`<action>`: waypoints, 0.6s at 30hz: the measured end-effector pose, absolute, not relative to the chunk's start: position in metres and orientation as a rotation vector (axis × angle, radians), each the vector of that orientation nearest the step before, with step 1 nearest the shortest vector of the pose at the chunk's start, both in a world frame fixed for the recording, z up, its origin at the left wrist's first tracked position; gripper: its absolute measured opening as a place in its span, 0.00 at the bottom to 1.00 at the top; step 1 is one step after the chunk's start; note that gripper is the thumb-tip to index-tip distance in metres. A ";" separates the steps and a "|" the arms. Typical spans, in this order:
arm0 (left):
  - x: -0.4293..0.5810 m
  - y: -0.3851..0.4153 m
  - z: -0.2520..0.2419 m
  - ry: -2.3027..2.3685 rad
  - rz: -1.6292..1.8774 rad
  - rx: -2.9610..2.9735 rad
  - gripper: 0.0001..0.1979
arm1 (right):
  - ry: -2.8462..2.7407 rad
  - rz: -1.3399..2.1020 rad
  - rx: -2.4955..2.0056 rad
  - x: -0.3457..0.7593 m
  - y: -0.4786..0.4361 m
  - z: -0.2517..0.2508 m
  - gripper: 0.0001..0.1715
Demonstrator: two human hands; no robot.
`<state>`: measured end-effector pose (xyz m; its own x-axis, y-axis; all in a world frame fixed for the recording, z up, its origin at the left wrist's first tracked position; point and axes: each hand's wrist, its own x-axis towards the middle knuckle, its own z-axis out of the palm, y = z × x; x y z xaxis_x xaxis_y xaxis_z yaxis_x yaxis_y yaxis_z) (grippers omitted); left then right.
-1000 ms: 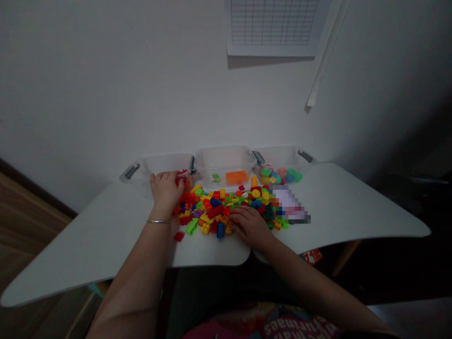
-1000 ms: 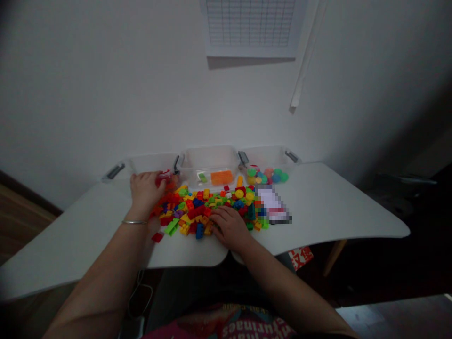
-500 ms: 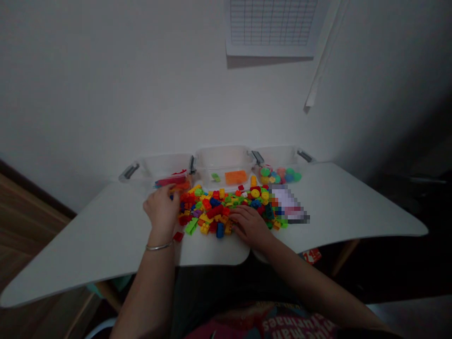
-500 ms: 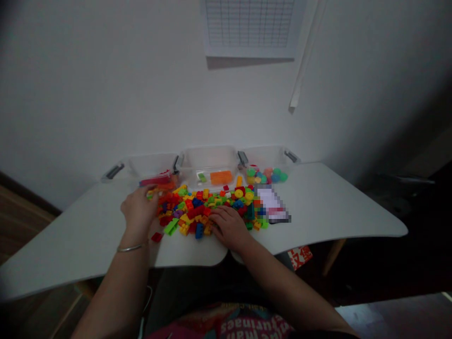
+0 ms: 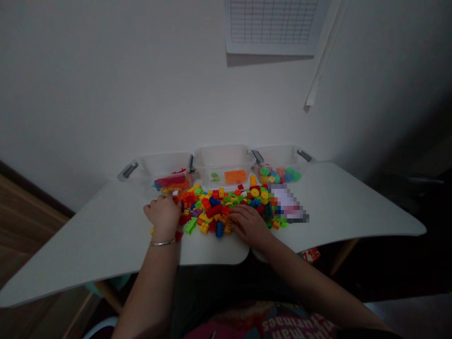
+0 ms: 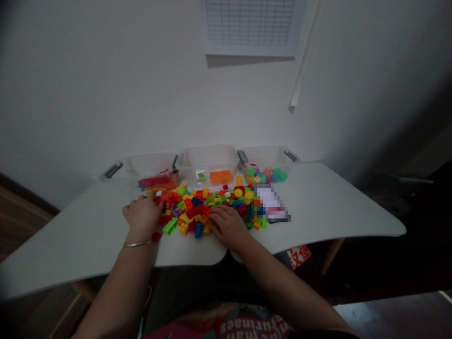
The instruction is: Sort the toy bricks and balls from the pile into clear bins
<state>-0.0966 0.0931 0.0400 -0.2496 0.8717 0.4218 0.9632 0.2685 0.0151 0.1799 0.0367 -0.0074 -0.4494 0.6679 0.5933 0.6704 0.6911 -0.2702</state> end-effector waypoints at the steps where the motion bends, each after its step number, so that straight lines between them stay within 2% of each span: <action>1: -0.096 0.093 0.039 -2.212 -0.386 -1.672 0.18 | -2.207 -0.009 -1.017 0.180 0.037 -0.007 0.16; 18: -0.099 0.096 0.039 -2.200 -0.537 -1.686 0.18 | -2.217 -0.015 -1.019 0.179 0.037 -0.007 0.16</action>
